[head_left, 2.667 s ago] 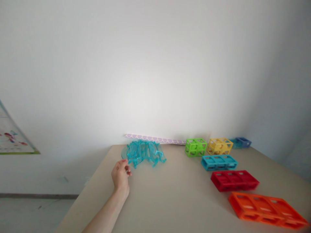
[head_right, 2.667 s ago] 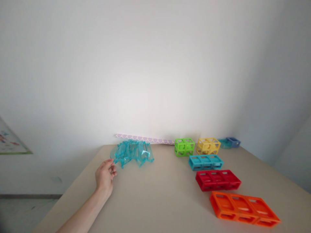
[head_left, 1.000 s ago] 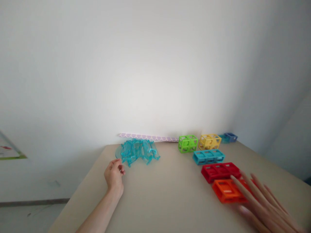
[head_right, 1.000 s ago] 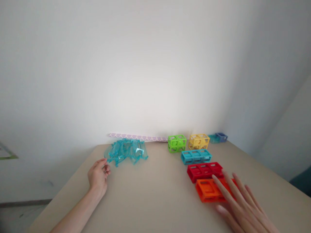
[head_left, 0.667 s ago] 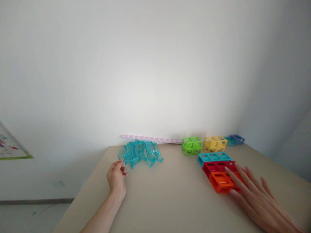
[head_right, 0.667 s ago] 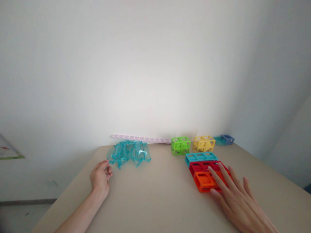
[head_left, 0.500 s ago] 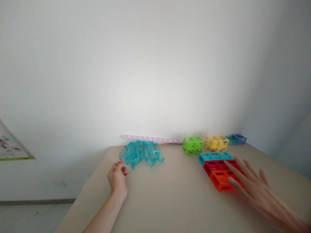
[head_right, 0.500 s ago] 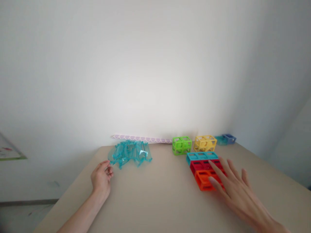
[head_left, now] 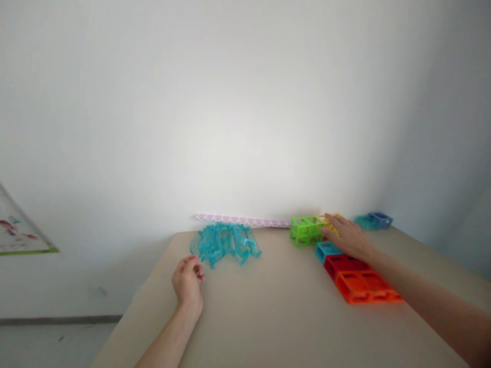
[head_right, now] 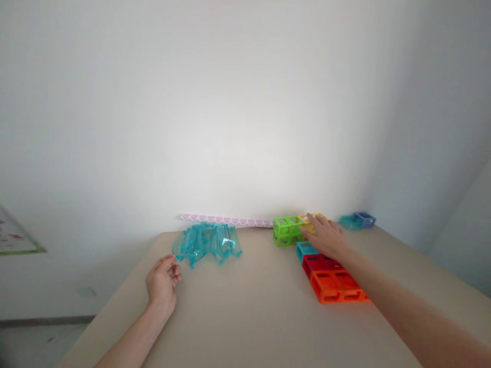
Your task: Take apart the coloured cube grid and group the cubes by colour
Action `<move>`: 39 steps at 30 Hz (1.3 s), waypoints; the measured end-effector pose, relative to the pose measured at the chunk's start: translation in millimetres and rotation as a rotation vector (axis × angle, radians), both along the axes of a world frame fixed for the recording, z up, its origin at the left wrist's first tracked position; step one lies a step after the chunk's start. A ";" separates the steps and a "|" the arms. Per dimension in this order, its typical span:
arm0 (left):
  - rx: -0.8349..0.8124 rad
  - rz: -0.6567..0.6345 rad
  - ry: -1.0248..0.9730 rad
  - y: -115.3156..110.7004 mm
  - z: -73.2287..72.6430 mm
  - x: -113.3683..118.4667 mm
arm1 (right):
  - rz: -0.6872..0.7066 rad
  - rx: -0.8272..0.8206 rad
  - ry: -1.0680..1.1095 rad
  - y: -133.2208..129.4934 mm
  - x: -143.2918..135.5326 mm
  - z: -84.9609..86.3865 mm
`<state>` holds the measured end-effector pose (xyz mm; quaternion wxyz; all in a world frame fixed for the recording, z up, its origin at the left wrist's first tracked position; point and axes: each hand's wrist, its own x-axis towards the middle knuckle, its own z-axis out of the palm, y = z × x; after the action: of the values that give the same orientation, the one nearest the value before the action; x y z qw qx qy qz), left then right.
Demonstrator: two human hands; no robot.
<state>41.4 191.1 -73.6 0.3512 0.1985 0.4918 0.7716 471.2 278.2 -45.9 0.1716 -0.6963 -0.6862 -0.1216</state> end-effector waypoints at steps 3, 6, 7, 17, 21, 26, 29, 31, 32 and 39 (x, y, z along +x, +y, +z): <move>-0.002 0.002 0.001 1.2 -1.0 -0.5 | 0.015 -0.006 0.006 -3.4 -17.2 -2.0; 0.000 0.000 0.003 1.6 -1.5 -0.6 | 0.028 -0.009 0.023 -7.2 -25.5 -3.0; 0.002 0.000 0.003 1.5 -1.6 -0.6 | 0.041 -0.009 0.030 -7.8 -25.9 -3.4; 0.038 -0.003 0.023 -2.3 -1.9 1.5 | 0.530 -0.035 0.126 -28.7 -24.3 4.7; 0.066 -0.007 0.042 -3.7 -0.6 2.8 | 0.753 -0.143 0.177 -54.1 -39.7 18.0; 0.142 -0.060 0.097 -8.0 2.3 6.5 | 0.881 -0.213 0.193 -91.7 -63.4 25.4; 0.202 -0.134 0.136 -14.6 3.8 10.4 | 0.883 -0.154 0.135 -113.5 -81.7 24.9; 0.246 -0.277 0.180 -20.4 3.5 13.4 | 0.852 -0.087 0.089 -125.8 -96.1 23.5; 0.267 -0.393 0.214 -23.5 3.1 14.9 | 0.822 -0.054 0.080 -130.9 -103.4 22.5; 0.315 -1.112 0.480 -38.5 5.7 20.8 | 0.647 0.059 0.351 -135.8 -130.2 1.1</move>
<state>62.3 152.6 -68.0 0.5463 0.6420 0.2604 0.4708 341.0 142.4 -44.8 0.3362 -0.4483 -0.8273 0.0405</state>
